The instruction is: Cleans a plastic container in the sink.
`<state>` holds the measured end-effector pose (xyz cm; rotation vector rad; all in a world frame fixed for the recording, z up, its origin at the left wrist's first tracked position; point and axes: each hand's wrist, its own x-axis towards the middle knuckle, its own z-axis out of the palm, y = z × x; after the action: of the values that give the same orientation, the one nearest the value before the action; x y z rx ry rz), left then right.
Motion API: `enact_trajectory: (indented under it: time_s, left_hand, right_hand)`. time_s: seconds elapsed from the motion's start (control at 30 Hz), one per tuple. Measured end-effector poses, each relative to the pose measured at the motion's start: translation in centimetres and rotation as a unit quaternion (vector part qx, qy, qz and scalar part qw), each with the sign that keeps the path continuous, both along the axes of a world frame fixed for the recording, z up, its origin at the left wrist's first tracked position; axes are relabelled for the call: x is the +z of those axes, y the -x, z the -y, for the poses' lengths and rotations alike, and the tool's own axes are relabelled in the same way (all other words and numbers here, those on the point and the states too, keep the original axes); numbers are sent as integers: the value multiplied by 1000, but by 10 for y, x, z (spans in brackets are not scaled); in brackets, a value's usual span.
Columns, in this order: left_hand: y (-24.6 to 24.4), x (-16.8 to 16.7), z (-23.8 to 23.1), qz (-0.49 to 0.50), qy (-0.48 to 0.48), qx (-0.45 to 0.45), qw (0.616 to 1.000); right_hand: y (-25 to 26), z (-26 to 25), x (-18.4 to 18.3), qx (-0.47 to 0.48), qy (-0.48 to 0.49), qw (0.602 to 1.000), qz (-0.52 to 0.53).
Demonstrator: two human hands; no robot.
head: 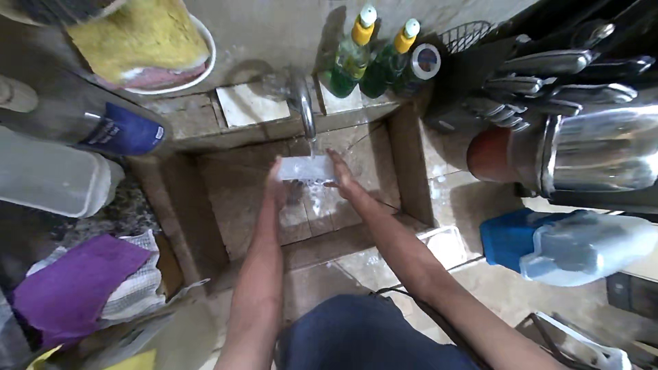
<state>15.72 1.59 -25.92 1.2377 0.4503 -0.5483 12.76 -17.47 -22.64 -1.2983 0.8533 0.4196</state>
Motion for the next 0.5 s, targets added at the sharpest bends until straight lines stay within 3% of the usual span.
enact_trajectory:
  time_s: [0.07,0.17,0.33,0.5]
  left_hand:
    - [7,2,-33,-26,15,41,999]
    - [12,14,-43,-79,16,39,996]
    - [8,18,29,-45,45,15,998]
    - [-3,-4,89,68,-45,-86,993]
  right_hand:
    - [-8,-27,6,32,-5,999,24]
    - [-17,-35,11,51,15,997,58]
    - [5,40,0,1,-2,998,56]
    - [43,101,-6,-126,-86,987,-53]
